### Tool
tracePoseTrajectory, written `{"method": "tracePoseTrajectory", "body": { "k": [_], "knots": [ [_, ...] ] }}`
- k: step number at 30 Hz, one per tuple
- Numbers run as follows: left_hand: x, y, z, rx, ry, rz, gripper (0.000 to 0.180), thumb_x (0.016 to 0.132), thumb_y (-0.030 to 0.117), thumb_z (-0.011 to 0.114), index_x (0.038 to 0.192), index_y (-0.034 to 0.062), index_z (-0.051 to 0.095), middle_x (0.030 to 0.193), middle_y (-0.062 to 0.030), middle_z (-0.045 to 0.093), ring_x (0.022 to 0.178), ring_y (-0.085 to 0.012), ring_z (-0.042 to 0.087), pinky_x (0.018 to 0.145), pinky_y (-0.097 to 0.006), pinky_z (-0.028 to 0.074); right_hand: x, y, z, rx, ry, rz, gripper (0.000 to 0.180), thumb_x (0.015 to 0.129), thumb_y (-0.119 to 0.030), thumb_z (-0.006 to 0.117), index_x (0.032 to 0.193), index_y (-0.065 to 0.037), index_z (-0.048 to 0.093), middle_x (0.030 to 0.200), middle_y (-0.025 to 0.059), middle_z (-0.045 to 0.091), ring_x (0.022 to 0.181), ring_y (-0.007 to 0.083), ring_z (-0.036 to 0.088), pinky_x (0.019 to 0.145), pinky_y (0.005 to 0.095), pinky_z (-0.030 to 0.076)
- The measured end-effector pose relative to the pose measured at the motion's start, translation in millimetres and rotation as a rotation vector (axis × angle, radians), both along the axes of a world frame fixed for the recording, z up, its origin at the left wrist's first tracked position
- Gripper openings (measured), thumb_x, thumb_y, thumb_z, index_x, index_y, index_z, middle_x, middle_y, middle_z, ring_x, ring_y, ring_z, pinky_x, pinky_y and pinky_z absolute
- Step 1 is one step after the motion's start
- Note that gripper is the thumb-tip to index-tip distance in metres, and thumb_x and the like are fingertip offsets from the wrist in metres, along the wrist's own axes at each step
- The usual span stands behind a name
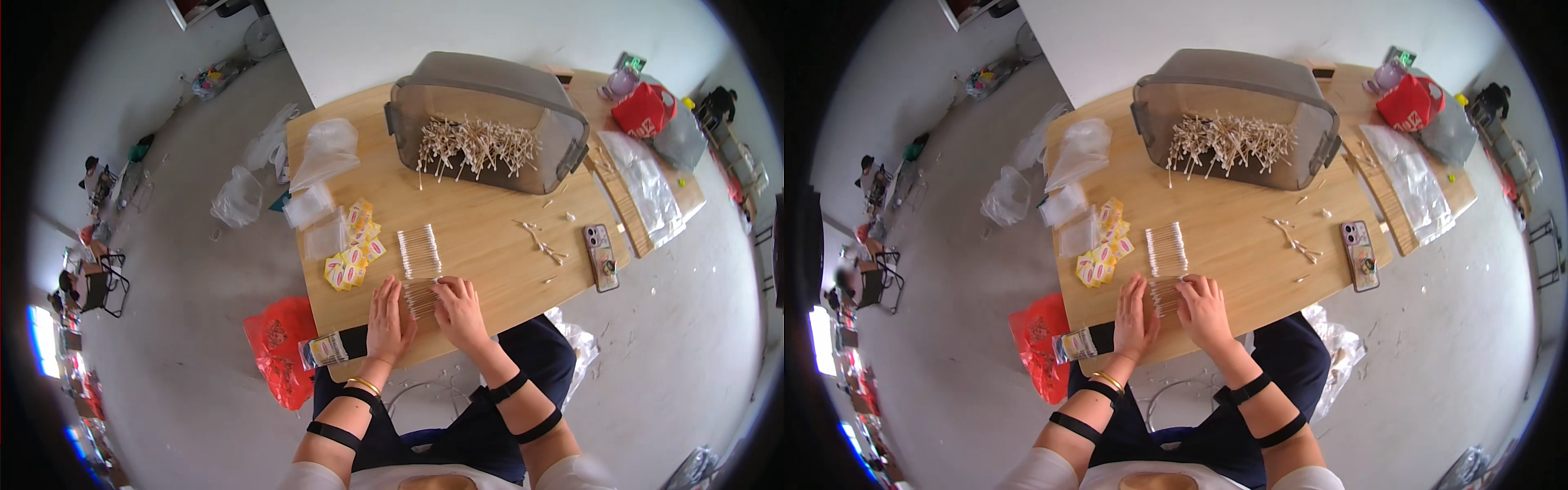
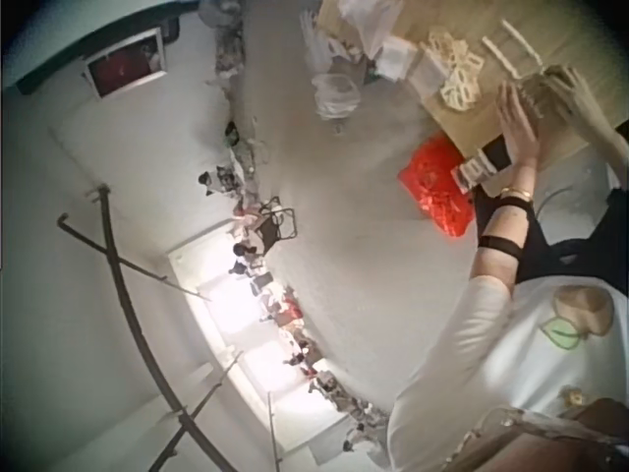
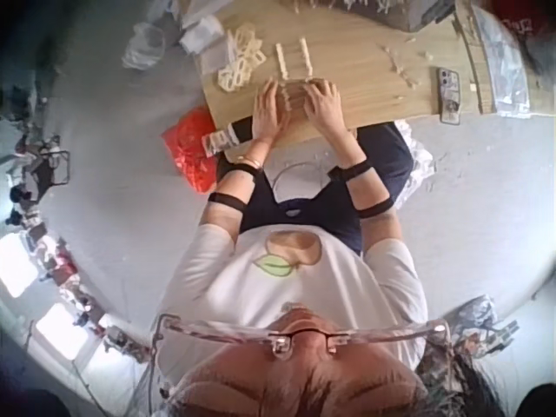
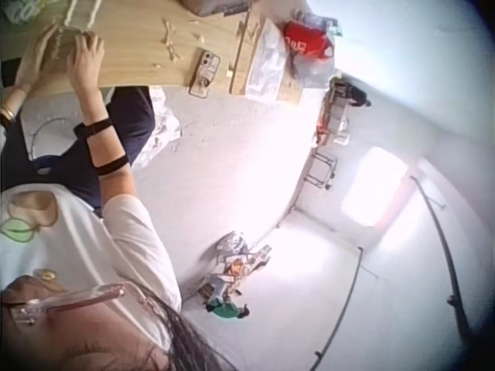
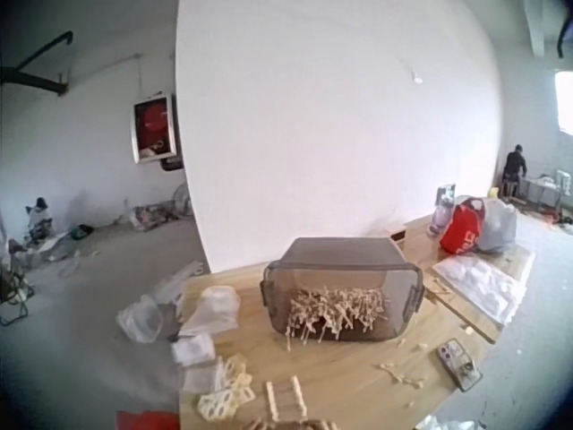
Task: Packing cotton swabs into small plastic bags.
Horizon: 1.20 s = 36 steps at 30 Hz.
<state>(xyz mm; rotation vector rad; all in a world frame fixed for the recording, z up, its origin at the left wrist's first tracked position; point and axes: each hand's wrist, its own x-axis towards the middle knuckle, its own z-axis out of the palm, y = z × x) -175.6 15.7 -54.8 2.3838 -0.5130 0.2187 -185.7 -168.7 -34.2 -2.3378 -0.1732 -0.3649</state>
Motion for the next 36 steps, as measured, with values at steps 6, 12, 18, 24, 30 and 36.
{"method": "tracePoseTrajectory", "body": {
  "k": [6,12,18,24,30,36],
  "knots": [
    [-3.6,-1.1,2.1,0.032,-0.006,-0.003,0.065,0.087,0.021,0.063,0.143,-0.0025,0.039,0.149,-0.0228,0.039,0.141,-0.0400,0.036,0.120,-0.054,0.025,14.4,7.1,4.7,-0.215,0.046,0.020,0.033,0.082,-0.008,0.065,0.114,-0.012,0.066,0.127,0.0092,0.053,0.113,0.0329,0.051,0.093,0.0448,0.044],
    [-14.9,-9.6,-4.1,0.313,-0.048,-0.073,0.070,0.094,0.036,0.058,0.149,-0.0015,0.035,0.157,-0.0200,0.032,0.148,-0.0352,0.028,0.122,-0.056,0.016,20.4,10.9,0.0,-0.292,0.055,0.007,0.033,0.082,-0.006,0.064,0.113,-0.014,0.068,0.122,0.0084,0.053,0.110,0.0316,0.052,0.093,0.0445,0.045],
    [-23.0,-23.0,-5.9,0.429,-0.003,-0.031,0.082,0.098,0.052,0.049,0.154,-0.0033,0.027,0.163,-0.0190,0.024,0.152,-0.0310,0.021,0.122,-0.058,0.010,13.2,6.1,-4.1,-0.290,0.078,0.032,0.031,0.084,-0.008,0.063,0.113,-0.018,0.068,0.124,0.0061,0.054,0.115,0.0316,0.051,0.093,0.0451,0.043],
    [-32.0,-17.2,2.2,0.437,-0.003,-0.107,0.083,0.098,0.054,0.048,0.154,-0.0035,0.027,0.161,-0.0184,0.027,0.152,-0.0307,0.022,0.123,-0.056,0.011,-5.0,-17.1,-8.8,-0.154,0.097,0.070,0.037,0.087,-0.009,0.061,0.123,-0.013,0.065,0.132,0.0074,0.055,0.122,0.0331,0.049,0.102,0.0455,0.041],
    [-35.3,-11.8,-1.9,0.361,0.017,-0.088,0.081,0.101,0.057,0.038,0.155,-0.0021,0.027,0.161,-0.0163,0.027,0.152,-0.0284,0.022,0.124,-0.055,0.011,-39.7,-16.5,-0.9,-0.248,0.095,0.126,0.064,0.090,-0.024,0.062,0.146,-0.002,0.042,0.152,0.0157,0.042,0.142,0.0347,0.035,0.118,0.0475,0.027],
    [-33.7,-15.1,-2.4,0.346,-0.006,-0.098,0.082,0.101,0.060,0.035,0.154,-0.0019,0.028,0.160,-0.0154,0.029,0.151,-0.0281,0.024,0.123,-0.055,0.012,-39.5,-9.0,-7.5,-0.387,0.090,0.124,0.078,0.089,-0.035,0.063,0.153,-0.001,0.031,0.158,0.0170,0.035,0.148,0.0349,0.028,0.124,0.0482,0.017]
  ]
}}
